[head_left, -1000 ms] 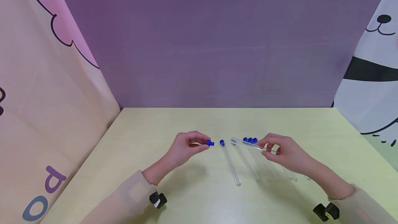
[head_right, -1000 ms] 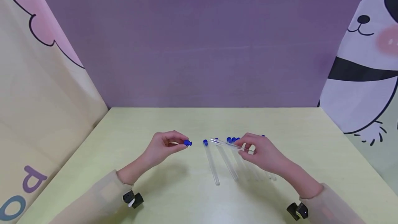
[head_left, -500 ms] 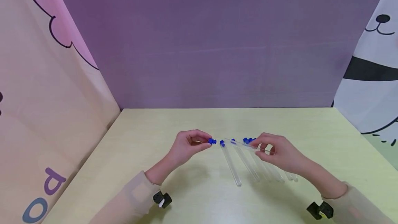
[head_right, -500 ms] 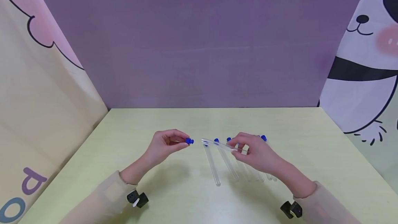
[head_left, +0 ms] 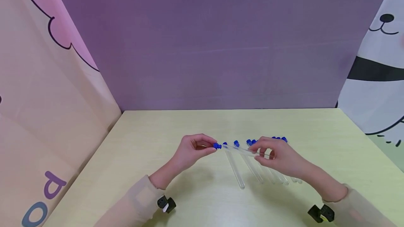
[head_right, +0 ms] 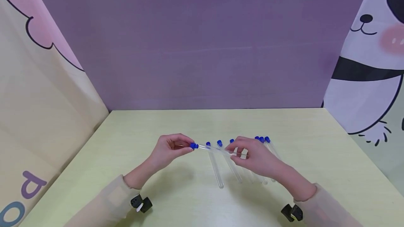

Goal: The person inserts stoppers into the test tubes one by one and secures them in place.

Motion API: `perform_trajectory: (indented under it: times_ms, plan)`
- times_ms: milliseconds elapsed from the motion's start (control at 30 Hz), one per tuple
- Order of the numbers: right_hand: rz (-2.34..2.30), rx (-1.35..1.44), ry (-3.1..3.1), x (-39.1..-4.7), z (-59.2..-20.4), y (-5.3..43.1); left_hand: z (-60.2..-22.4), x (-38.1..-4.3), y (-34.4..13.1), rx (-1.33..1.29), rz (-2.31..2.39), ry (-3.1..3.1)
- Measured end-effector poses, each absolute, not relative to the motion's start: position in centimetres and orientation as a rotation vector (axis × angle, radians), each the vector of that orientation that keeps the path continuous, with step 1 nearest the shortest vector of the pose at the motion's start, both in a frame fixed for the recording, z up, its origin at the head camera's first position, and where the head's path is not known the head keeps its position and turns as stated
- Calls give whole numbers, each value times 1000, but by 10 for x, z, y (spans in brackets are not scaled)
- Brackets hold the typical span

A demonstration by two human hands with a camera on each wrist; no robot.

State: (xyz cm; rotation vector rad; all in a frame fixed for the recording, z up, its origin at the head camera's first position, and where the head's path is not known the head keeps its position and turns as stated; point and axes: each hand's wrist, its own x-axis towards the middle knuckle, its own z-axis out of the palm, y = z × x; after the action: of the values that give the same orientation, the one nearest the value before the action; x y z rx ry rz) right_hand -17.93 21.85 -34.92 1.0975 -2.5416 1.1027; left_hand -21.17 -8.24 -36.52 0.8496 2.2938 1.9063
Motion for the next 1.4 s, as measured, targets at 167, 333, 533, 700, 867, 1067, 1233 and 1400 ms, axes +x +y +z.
perform_trajectory:
  times_ms: [167,333,533,700,867,1067,1233,1400]
  plan:
    - [1075,1119,-2531,-179,-349,216,-366,-211,-82,849,1888,2306]
    - [1060,1132,-2526,-180,-350,214,-367,-210,-82,869,1884,2293]
    - [1066,1110,-2552,-179,-353,212,-370,-209,-81,880,1877,2284]
    - [1088,1083,-2515,-180,-356,208,-373,-208,-79,931,1880,2256]
    - [1104,1096,-2454,-179,-359,201,-378,-207,-76,958,1905,2233]
    - [1077,1119,-2407,-178,-358,196,-381,-208,-77,902,1967,2135]
    - [1113,1144,-2362,-176,-357,195,-383,-208,-77,869,2034,2004]
    - [1172,1131,-2355,-172,-358,194,-383,-206,-76,860,2090,1905]
